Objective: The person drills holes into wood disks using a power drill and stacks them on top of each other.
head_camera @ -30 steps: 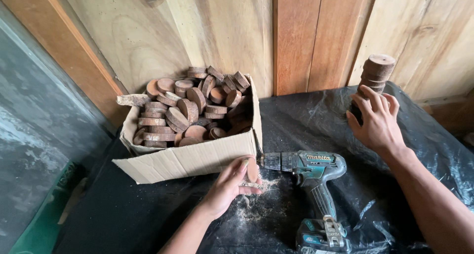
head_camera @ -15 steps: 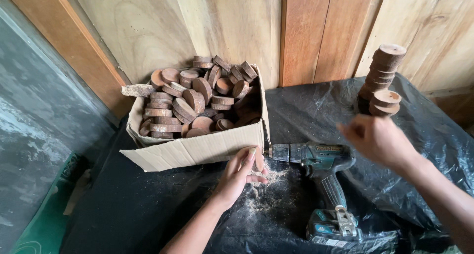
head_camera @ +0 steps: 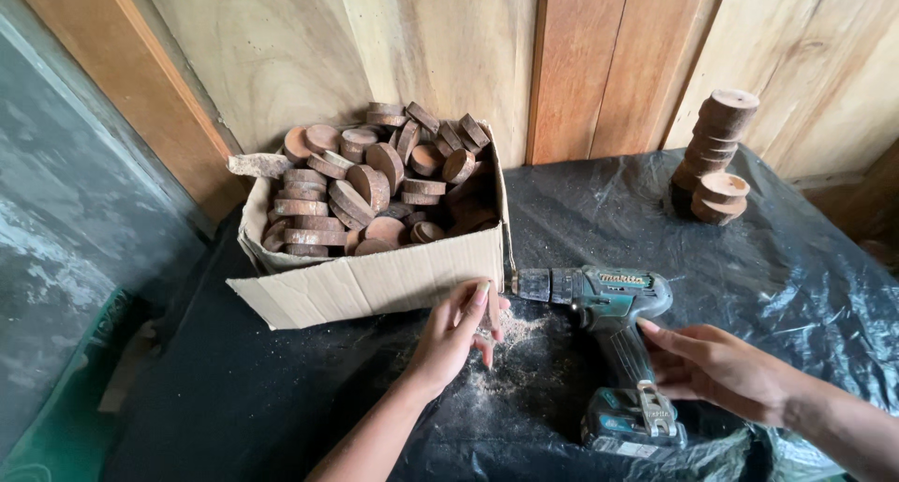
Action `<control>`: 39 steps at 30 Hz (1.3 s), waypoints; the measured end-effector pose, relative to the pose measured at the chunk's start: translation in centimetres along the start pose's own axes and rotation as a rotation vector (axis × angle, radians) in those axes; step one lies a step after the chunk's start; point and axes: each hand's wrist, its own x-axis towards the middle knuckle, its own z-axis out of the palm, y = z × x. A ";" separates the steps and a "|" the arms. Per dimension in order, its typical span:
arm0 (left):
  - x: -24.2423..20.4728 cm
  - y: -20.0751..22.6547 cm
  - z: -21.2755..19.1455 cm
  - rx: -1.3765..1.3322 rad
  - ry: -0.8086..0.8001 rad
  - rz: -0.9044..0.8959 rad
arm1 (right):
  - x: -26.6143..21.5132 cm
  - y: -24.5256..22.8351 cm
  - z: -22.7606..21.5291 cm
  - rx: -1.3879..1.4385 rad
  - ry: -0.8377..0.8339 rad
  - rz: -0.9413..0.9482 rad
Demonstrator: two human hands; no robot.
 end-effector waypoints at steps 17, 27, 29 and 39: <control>-0.3 1.5 0.1 0.126 0.075 -0.094 | 0.3 1.5 6.3 0.220 0.080 -0.069; -0.1 -0.4 -0.5 0.472 0.079 0.052 | 0.3 3.3 3.1 0.576 -0.363 -0.444; -0.3 0.3 -0.4 0.508 0.075 0.045 | -0.8 2.3 4.0 0.682 -0.468 -0.454; -1.4 2.0 0.6 0.572 -0.010 -0.031 | 2.7 1.7 4.0 0.701 -0.522 -0.378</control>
